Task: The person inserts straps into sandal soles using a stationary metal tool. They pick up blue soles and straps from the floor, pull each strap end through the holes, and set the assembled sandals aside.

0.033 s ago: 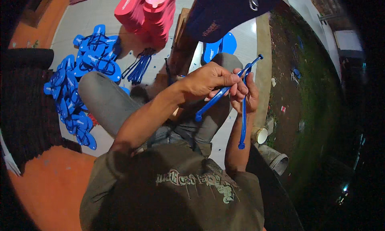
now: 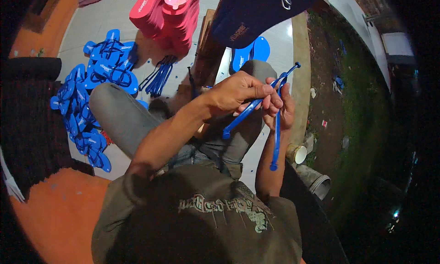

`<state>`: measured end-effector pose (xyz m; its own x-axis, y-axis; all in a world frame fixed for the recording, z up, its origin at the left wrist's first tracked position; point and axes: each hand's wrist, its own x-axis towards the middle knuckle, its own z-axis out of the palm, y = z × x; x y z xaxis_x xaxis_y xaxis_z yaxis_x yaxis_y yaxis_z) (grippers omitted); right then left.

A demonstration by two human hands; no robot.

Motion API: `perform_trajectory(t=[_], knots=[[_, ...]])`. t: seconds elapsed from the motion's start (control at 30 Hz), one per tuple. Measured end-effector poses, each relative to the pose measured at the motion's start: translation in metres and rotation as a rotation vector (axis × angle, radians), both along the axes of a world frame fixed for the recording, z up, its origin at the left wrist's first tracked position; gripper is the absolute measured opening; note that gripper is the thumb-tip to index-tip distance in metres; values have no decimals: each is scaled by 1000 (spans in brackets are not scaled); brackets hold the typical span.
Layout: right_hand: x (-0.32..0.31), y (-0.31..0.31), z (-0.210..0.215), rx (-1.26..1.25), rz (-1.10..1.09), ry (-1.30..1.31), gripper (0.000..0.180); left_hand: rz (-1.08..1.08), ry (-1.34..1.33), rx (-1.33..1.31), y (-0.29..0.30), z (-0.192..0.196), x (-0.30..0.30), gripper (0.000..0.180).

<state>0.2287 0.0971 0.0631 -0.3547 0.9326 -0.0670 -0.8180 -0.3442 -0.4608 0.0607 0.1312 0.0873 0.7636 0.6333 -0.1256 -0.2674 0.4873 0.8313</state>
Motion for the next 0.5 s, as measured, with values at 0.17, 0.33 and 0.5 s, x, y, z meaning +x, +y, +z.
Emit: perform_trajectory(t=[0.17,0.33,0.5], knots=[[-15,-7,6,96,-108,-528,51,11,-118,-226,-9,-36,-4,38],[-22,-2,6,18,-59,-492,49,64,-248,-419,-14,-51,-7,37],[-23,4,-3,-24,-9,-336,47,120,-227,-446,-15,-49,-9,36]])
